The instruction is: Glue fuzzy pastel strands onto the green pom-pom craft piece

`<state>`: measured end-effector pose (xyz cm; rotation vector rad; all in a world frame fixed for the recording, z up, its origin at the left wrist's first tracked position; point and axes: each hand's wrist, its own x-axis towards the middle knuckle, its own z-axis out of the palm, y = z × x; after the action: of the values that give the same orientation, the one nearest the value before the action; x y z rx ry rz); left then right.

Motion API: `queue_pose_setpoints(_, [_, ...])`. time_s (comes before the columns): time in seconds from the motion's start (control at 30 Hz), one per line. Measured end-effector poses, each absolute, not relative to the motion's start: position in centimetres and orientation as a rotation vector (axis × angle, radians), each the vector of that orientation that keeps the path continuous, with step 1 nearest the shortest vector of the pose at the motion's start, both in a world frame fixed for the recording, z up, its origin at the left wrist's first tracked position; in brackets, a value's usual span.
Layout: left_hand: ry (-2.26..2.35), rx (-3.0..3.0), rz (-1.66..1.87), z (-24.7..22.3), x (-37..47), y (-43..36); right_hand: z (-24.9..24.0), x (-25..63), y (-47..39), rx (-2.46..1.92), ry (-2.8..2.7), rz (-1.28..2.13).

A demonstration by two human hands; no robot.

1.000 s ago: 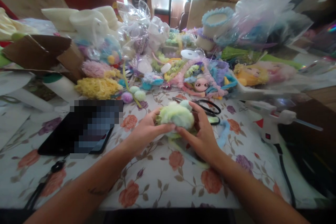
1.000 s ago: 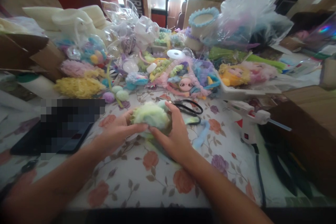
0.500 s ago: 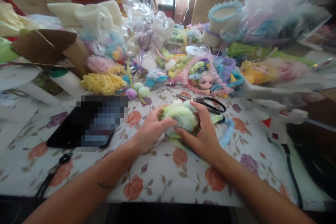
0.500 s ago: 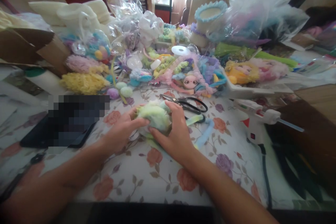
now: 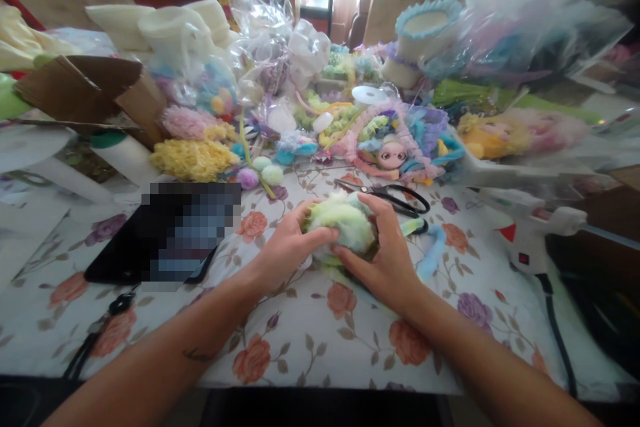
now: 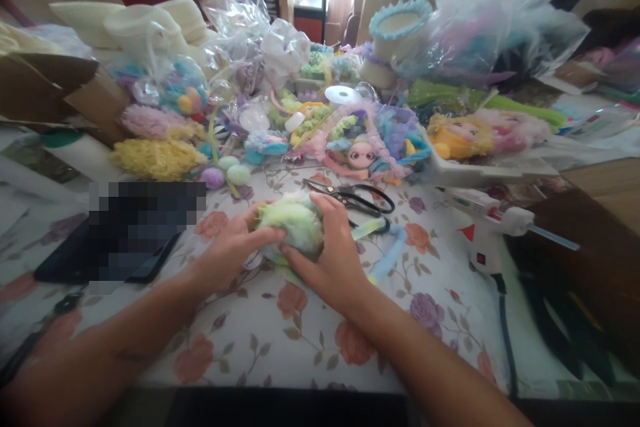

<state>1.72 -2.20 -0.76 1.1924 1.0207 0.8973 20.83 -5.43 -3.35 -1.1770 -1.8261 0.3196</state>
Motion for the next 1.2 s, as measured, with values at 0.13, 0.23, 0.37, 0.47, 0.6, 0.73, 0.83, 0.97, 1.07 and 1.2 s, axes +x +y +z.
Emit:
queue_pose_setpoints(0.13, [1.055,1.205,0.839,-0.4,1.6,-2.2,-3.4,20.8,-5.3,-1.192,-1.816,0.319])
queue_pose_setpoints(0.23, [1.049,1.182,0.828,0.0,1.4,-2.1,-3.2,21.1,-5.2,-1.2,-1.799,0.296])
queue_pose_setpoints(0.37, [1.022,1.073,0.786,0.3,0.8,-1.7,-2.2,21.7,-5.3,-1.184,-1.737,0.13])
queue_pose_setpoints(0.47, [1.006,1.067,0.701,0.7,0.3,-1.3,-1.4,21.9,-5.7,-1.074,-1.77,0.002])
queue_pose_setpoints(0.6, [0.974,1.126,0.621,1.0,0.0,-1.3,-0.9,21.6,-6.2,-0.879,-1.962,-0.011])
queue_pose_setpoints(0.73, [0.982,1.144,0.591,1.0,-0.1,-1.5,-0.8,21.5,-6.4,-0.852,-2.02,0.043])
queue_pose_setpoints(0.83, [0.94,1.17,0.572,1.0,-0.2,-1.6,-0.7,21.5,-6.4,-0.869,-2.016,0.066])
queue_pose_setpoints(0.97, [0.922,1.238,0.548,0.8,-0.2,-1.5,-0.8,21.3,-6.4,-0.869,-2.033,0.089])
queue_pose_setpoints(1.07, [0.918,1.289,0.563,0.6,-0.3,-1.6,-1.2,21.2,-6.4,-0.889,-2.077,0.141])
queue_pose_setpoints(1.2, [0.905,1.351,0.571,0.7,-0.2,-1.7,-1.5,21.3,-6.3,-0.907,-2.106,0.252])
